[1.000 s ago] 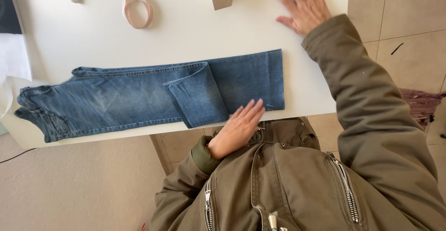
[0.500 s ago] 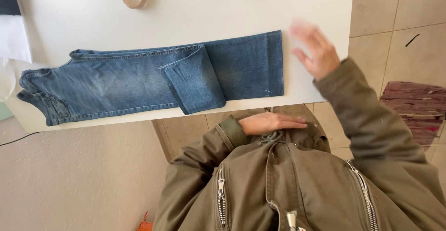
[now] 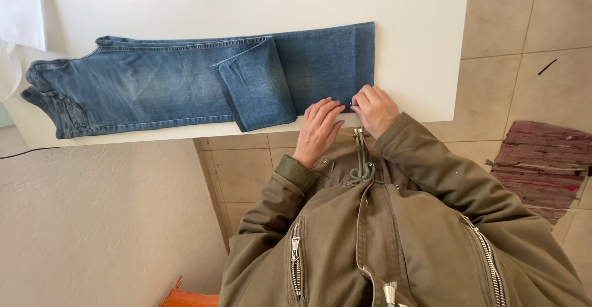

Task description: Marking and cutting the bottom of a pair of denim jeans to shorten them.

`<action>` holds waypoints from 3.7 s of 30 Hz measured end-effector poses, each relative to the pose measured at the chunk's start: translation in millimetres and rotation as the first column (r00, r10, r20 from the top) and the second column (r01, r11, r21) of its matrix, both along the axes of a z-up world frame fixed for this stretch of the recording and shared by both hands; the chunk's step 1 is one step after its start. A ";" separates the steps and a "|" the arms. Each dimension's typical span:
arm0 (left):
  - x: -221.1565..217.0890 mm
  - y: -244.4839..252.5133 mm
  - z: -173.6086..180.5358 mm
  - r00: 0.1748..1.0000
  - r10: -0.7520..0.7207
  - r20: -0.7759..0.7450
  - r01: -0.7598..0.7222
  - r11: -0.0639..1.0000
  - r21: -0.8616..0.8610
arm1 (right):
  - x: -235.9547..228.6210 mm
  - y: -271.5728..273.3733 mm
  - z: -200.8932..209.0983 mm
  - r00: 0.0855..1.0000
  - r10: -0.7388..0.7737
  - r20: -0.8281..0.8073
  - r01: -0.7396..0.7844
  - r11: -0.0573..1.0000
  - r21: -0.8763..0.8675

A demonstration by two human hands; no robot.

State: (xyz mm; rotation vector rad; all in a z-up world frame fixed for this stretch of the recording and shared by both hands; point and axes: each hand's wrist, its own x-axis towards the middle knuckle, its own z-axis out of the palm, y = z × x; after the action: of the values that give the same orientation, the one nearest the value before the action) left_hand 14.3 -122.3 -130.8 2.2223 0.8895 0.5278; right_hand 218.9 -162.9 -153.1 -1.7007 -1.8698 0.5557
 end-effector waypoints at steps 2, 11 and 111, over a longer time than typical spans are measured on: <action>3.8 1.9 6.1 0.999 0.026 -0.037 -0.022 0.994 0.109 | 0.9 0.1 -6.1 0.999 0.038 0.036 -0.037 0.999 -0.020; 8.9 11.1 -7.3 0.949 -0.072 -0.308 0.170 0.937 0.304 | 49.8 -36.9 -20.7 0.835 -0.403 -0.376 0.312 0.908 -0.281; 127.3 172.6 -22.7 0.451 -0.869 -0.204 0.864 0.368 0.344 | -42.5 -8.1 2.8 0.607 -0.765 -0.216 0.745 0.642 -0.180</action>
State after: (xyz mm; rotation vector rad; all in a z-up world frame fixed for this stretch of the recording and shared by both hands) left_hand 141.6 50.3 -153.5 2.6427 -0.5764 0.1807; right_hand 176.4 -171.1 -150.3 -2.1217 -0.7854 0.4588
